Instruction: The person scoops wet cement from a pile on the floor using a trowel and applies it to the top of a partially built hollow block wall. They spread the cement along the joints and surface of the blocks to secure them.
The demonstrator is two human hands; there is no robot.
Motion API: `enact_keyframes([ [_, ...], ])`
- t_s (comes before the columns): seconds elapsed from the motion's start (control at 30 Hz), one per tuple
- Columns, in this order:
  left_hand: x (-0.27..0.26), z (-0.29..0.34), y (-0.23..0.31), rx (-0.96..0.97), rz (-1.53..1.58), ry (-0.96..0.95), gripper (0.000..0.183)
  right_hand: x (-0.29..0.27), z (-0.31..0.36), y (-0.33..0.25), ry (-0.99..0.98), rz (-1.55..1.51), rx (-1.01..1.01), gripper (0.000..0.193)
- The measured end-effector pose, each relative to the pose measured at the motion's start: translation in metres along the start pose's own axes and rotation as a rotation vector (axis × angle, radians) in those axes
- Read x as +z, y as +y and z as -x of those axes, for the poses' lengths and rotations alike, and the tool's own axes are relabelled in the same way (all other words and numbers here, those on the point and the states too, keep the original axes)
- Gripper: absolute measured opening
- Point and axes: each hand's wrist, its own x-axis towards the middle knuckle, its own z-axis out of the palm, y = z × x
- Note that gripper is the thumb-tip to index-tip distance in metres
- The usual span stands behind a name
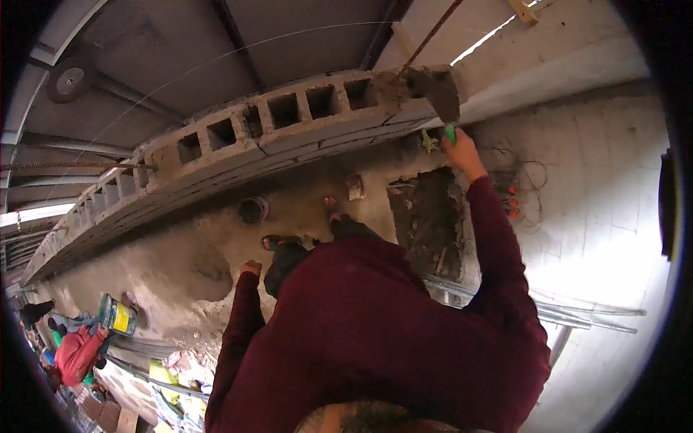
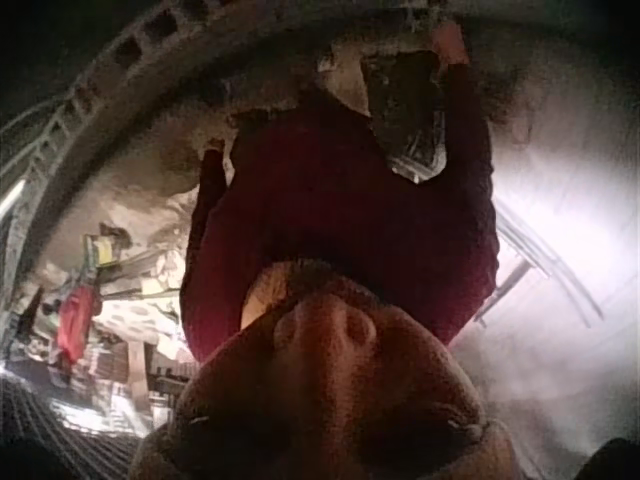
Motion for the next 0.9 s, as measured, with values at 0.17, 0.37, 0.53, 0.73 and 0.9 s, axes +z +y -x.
enact_keyframes([
  [0.17,0.019,0.009,0.006,0.110,0.055,-0.053,0.024,-0.040,-0.061,0.006,-0.335,0.185,-0.231,0.036],
  [0.37,0.012,0.022,0.041,0.169,-0.254,-0.125,0.016,-0.066,-0.083,0.036,-0.495,-0.162,0.165,0.041],
  [0.53,0.012,0.011,0.047,0.303,-0.442,-0.157,0.021,-0.050,-0.057,-0.020,-0.718,-0.520,0.426,0.043],
  [0.73,0.020,-0.014,0.044,0.088,0.209,0.052,0.035,-0.033,-0.024,0.025,-0.697,-0.656,0.544,0.042],
  [0.9,0.021,-0.031,0.047,0.096,0.102,-0.044,0.030,-0.025,0.032,0.048,-0.495,-0.779,0.541,0.035],
])
